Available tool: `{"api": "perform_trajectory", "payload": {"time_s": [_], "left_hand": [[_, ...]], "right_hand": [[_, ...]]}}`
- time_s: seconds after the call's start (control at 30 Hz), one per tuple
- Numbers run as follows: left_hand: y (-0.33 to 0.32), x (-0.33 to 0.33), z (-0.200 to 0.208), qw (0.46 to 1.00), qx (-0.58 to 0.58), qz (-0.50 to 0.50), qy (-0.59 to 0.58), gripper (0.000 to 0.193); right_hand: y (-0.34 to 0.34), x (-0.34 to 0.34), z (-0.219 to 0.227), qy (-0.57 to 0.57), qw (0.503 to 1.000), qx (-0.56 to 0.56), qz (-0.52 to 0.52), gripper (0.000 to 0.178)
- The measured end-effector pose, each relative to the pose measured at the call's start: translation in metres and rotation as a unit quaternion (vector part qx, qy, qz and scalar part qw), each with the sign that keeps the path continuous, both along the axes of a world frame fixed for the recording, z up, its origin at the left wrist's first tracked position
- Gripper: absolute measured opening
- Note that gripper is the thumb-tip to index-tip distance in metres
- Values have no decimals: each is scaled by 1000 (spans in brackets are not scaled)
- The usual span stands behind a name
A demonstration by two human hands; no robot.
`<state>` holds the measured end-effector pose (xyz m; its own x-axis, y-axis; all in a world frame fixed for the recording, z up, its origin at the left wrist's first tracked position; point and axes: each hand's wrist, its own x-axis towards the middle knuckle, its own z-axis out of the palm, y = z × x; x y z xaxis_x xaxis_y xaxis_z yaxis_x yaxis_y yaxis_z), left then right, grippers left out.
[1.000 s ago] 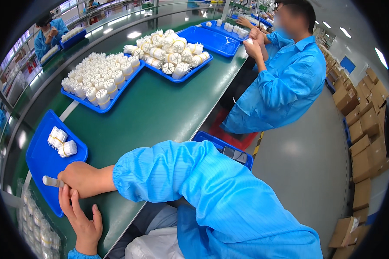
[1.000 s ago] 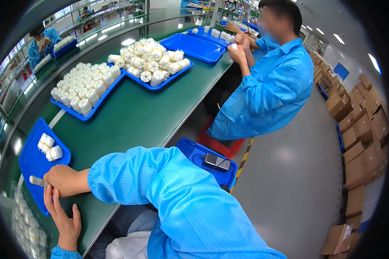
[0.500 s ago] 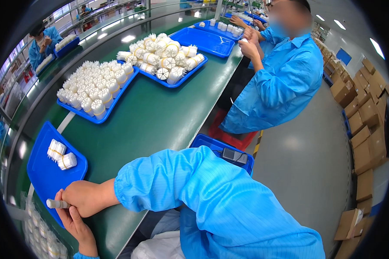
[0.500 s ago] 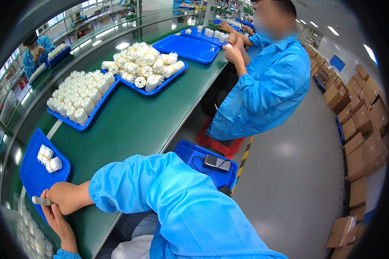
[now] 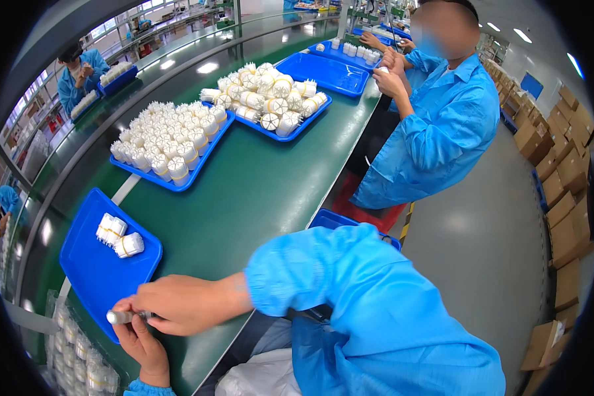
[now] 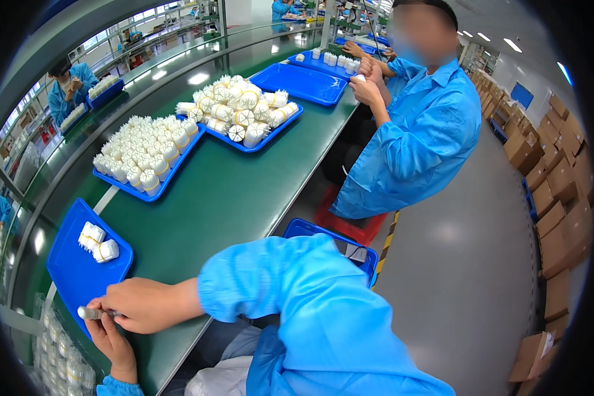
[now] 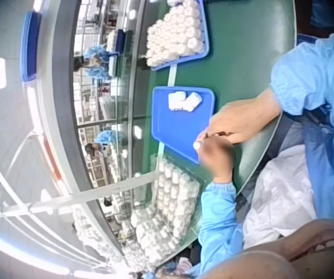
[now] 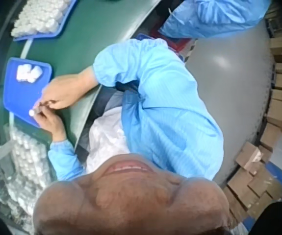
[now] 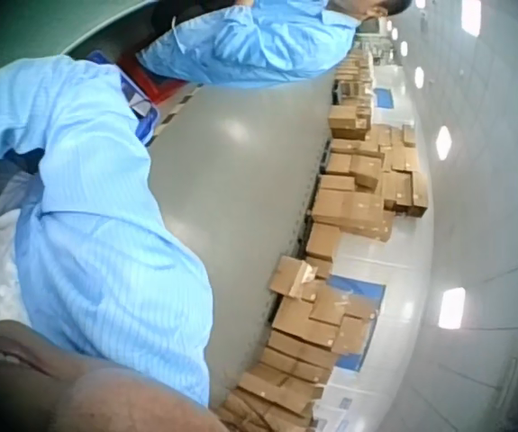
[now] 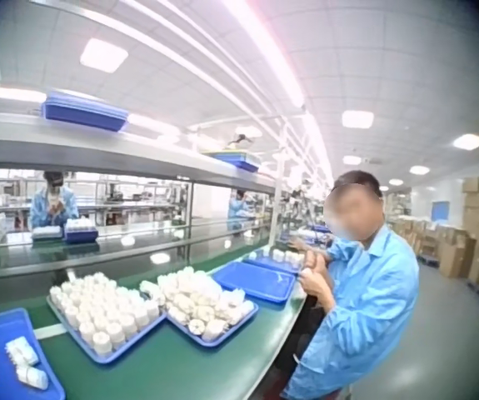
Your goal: The person uses a handheld tool to press a white circular component onto a cylindrical base. They repeat this process for multiple units, placing the finished items into a blue tray. The person also handles clear plastic packaging and moves trays of components on the green workbench.
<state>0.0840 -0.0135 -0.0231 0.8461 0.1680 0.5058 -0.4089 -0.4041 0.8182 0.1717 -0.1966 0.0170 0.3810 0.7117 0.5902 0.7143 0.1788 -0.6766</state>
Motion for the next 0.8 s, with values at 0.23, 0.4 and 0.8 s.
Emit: {"api": "perform_trajectory", "payload": {"time_s": [0.23,0.4,0.8], "left_hand": [[-13,-9,-1,991,66,-106,-48,15],[-11,-14,7,966,220,-118,-67,8],[-11,-1,6,969,199,-135,-62,15]], "right_hand": [[-146,-47,28,-125,986,-22,-111,2],[-249,-47,29,-106,898,-104,-414,8],[-597,-164,-230,415,469,-86,-775,35]]}}
